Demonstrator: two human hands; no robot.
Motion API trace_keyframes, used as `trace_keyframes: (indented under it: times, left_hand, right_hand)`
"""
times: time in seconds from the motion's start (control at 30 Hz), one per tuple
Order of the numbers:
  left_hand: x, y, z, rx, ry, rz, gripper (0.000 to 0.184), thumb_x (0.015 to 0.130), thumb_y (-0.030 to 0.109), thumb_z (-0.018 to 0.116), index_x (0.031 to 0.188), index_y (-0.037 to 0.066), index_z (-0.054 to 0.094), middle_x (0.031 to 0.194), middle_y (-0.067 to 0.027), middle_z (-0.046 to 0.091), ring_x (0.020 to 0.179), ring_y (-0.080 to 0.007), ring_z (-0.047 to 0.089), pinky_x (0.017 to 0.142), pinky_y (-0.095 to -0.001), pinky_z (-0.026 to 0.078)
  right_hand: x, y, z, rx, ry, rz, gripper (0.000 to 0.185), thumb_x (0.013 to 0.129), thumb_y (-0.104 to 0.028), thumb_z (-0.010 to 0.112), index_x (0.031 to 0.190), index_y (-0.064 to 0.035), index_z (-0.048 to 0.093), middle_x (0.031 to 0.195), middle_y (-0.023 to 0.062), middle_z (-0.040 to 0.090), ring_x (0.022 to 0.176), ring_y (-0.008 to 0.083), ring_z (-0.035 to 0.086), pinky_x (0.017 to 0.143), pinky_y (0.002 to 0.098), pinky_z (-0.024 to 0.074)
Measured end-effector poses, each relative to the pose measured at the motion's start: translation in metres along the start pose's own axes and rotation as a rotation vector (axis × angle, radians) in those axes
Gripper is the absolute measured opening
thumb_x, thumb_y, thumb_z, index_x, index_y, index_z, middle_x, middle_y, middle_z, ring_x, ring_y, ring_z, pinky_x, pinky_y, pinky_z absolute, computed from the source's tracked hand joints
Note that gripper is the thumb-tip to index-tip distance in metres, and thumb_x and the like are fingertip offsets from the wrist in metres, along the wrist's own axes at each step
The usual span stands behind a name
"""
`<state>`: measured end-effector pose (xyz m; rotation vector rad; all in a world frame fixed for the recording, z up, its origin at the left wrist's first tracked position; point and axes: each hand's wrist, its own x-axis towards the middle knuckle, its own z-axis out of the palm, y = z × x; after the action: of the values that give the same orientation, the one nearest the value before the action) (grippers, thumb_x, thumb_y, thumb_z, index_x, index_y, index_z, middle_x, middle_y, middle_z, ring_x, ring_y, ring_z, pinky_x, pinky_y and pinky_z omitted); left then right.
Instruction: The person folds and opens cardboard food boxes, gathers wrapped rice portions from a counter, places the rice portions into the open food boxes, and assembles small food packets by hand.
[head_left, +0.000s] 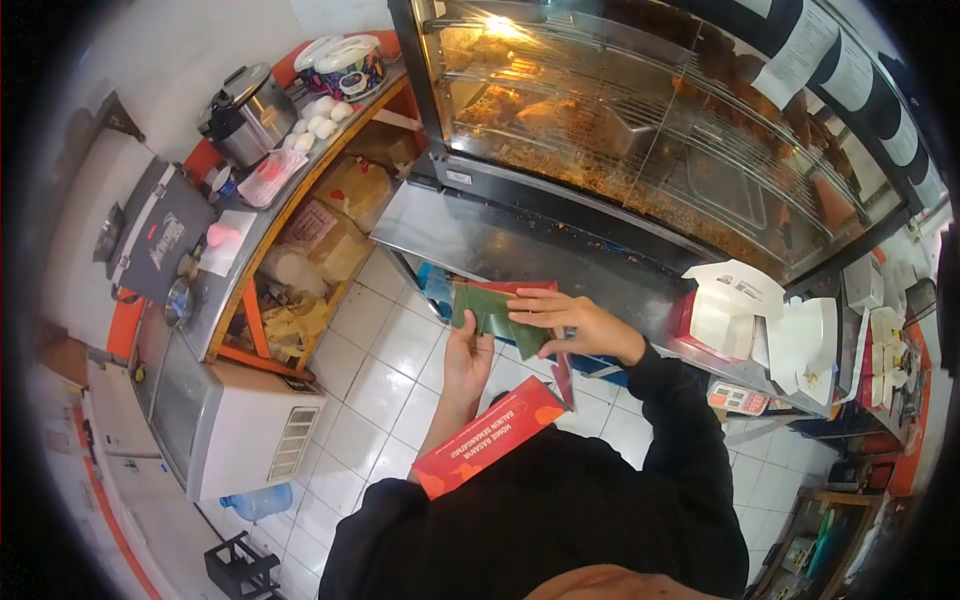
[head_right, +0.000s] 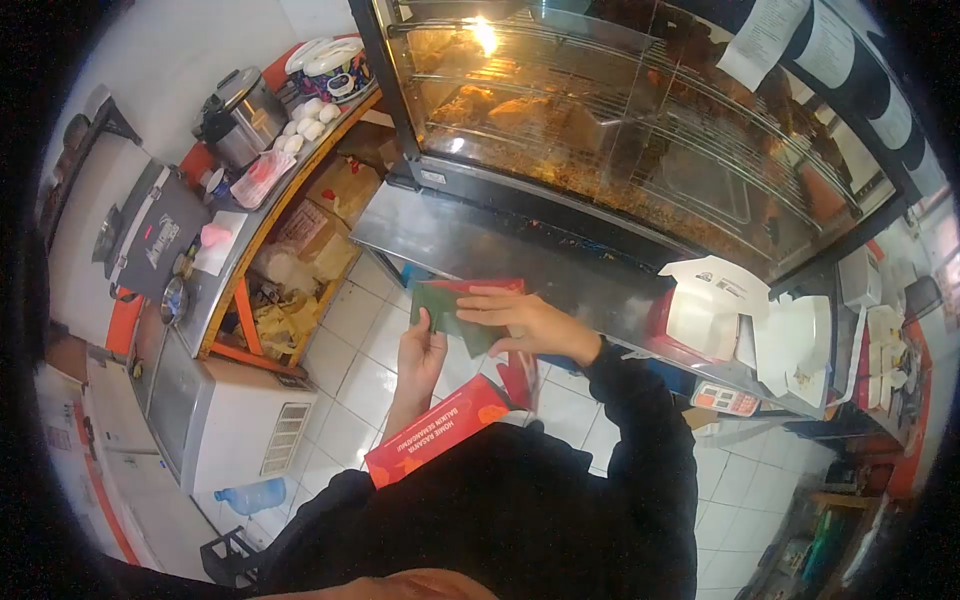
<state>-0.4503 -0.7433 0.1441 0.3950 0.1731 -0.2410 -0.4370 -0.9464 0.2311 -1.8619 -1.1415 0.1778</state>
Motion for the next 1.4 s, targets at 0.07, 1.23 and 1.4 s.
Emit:
trace_keyframes:
  times: [0.07,1.23,1.4]
  left_hand:
    - [-0.004,-0.008,0.018,0.064,0.051,0.115,0.030,0.085,0.007,0.046,0.113,0.002,0.041,0.111,-0.0089,0.049,0.103,-0.0179,0.048,0.090,-0.0304,0.040]
    - [0.013,-0.032,0.067,0.185,-0.156,-0.034,0.029,0.086,0.027,0.044,0.107,0.007,0.044,0.103,-0.0046,0.053,0.094,-0.0153,0.051,0.078,-0.0313,0.042]
    - [0.024,-0.053,0.063,0.131,-0.180,0.029,0.021,0.085,0.017,0.048,0.102,0.003,0.046,0.099,-0.0075,0.054,0.087,-0.0176,0.055,0.072,-0.0330,0.049]
  right_hand:
    - [0.001,-0.005,0.010,-0.288,0.195,-0.053,0.060,0.066,-0.012,0.065,0.121,-0.0071,0.041,0.125,0.0111,0.041,0.114,0.0304,0.039,0.095,0.0358,0.0303]
    - [-0.026,-0.036,-0.022,-0.303,0.135,0.102,0.063,0.054,-0.009,0.072,0.114,-0.0089,0.051,0.126,0.0097,0.040,0.118,0.0309,0.035,0.094,0.0376,0.0327]
    - [-0.026,-0.023,-0.031,-0.490,0.248,0.026,0.064,0.055,-0.008,0.070,0.116,-0.0090,0.048,0.119,0.0115,0.045,0.114,0.0293,0.039,0.093,0.0374,0.0347]
